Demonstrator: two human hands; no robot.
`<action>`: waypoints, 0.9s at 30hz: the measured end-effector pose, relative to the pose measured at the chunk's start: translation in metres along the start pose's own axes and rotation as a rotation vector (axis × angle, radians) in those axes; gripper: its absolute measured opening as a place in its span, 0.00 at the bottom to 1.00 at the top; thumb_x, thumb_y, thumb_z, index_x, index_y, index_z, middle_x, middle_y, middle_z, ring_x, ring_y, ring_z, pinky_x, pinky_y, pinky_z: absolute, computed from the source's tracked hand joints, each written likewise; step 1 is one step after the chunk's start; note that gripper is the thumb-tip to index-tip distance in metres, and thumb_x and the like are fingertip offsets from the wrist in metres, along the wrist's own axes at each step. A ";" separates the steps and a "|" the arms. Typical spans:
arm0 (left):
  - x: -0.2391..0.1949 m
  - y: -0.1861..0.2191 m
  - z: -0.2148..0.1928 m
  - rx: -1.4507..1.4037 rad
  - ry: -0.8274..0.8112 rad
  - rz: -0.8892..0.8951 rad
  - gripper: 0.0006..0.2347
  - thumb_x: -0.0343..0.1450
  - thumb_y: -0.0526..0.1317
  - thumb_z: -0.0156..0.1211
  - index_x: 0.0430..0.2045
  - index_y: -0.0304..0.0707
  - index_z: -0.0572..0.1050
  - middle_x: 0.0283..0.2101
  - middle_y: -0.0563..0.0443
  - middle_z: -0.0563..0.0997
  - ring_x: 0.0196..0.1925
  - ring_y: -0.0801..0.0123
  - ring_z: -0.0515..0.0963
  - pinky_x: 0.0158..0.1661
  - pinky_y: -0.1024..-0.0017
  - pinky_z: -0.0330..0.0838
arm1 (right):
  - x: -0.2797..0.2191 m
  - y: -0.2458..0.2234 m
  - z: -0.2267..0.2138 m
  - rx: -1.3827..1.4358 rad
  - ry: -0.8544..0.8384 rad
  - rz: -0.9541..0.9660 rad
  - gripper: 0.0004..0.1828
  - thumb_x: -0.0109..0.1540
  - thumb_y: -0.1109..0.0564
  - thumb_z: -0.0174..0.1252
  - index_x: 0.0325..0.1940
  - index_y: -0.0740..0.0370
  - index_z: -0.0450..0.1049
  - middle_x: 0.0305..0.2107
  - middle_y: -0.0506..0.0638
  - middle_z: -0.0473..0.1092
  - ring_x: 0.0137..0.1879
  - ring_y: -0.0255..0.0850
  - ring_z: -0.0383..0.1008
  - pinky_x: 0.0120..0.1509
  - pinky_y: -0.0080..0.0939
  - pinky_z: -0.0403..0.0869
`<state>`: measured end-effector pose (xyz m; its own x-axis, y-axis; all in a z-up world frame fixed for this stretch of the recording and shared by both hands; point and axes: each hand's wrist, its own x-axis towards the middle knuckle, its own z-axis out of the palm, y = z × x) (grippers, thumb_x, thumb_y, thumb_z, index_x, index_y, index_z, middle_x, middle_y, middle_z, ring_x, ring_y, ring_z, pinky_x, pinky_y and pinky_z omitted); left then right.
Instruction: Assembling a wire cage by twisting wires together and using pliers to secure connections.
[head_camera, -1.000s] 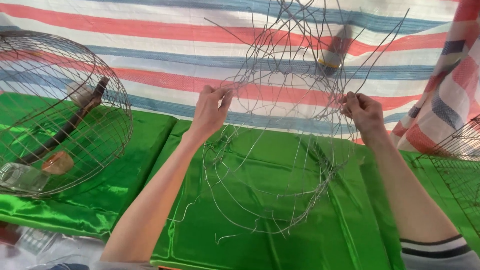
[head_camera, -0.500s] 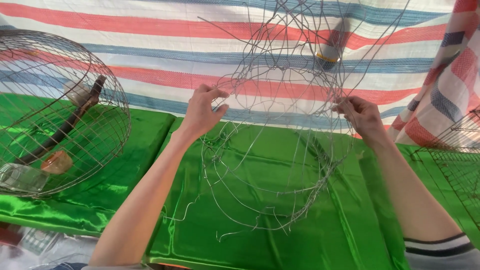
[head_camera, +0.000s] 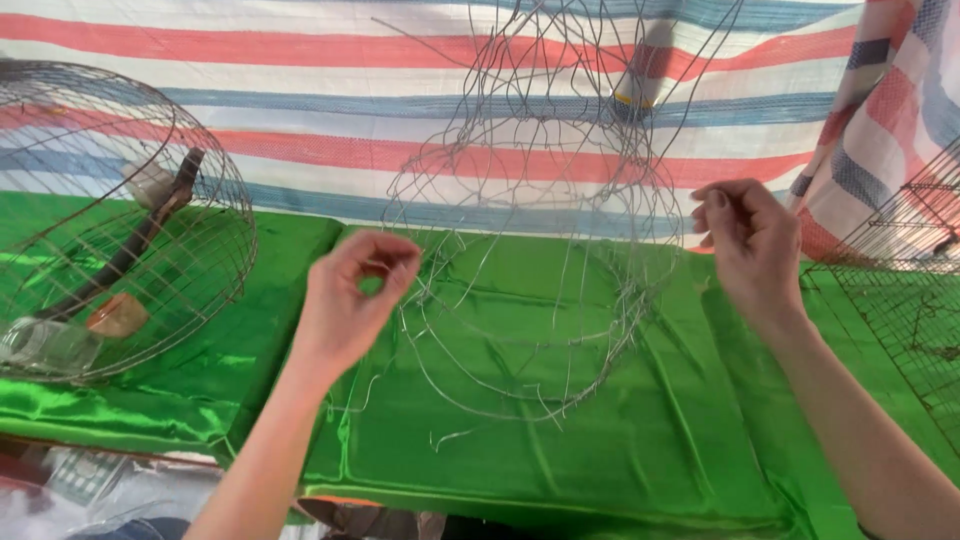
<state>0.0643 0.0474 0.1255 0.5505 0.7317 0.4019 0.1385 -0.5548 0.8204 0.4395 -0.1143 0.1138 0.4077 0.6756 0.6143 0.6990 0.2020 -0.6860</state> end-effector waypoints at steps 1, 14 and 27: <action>-0.013 0.000 0.004 0.000 0.000 -0.005 0.06 0.71 0.29 0.61 0.40 0.33 0.78 0.39 0.48 0.83 0.37 0.71 0.80 0.39 0.80 0.77 | -0.011 -0.007 0.002 0.001 -0.004 0.003 0.07 0.76 0.68 0.48 0.54 0.71 0.72 0.35 0.56 0.72 0.40 0.39 0.73 0.43 0.34 0.77; -0.104 -0.031 0.086 -0.218 -0.040 -0.226 0.10 0.71 0.34 0.62 0.46 0.38 0.82 0.43 0.40 0.86 0.43 0.58 0.86 0.46 0.58 0.79 | -0.072 -0.076 0.048 -0.211 -0.445 0.081 0.11 0.66 0.65 0.54 0.51 0.65 0.78 0.38 0.60 0.78 0.35 0.47 0.79 0.41 0.45 0.79; -0.097 -0.060 0.117 -0.456 -0.308 -0.284 0.09 0.72 0.30 0.61 0.45 0.36 0.82 0.43 0.42 0.86 0.44 0.61 0.83 0.49 0.61 0.76 | -0.081 -0.079 0.064 -0.200 -0.665 0.350 0.14 0.69 0.55 0.52 0.52 0.63 0.78 0.37 0.55 0.80 0.23 0.42 0.76 0.36 0.43 0.77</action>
<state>0.0989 -0.0369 -0.0102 0.7657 0.6402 0.0627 -0.0145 -0.0804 0.9967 0.3133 -0.1399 0.0935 0.2300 0.9727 -0.0315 0.7129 -0.1904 -0.6750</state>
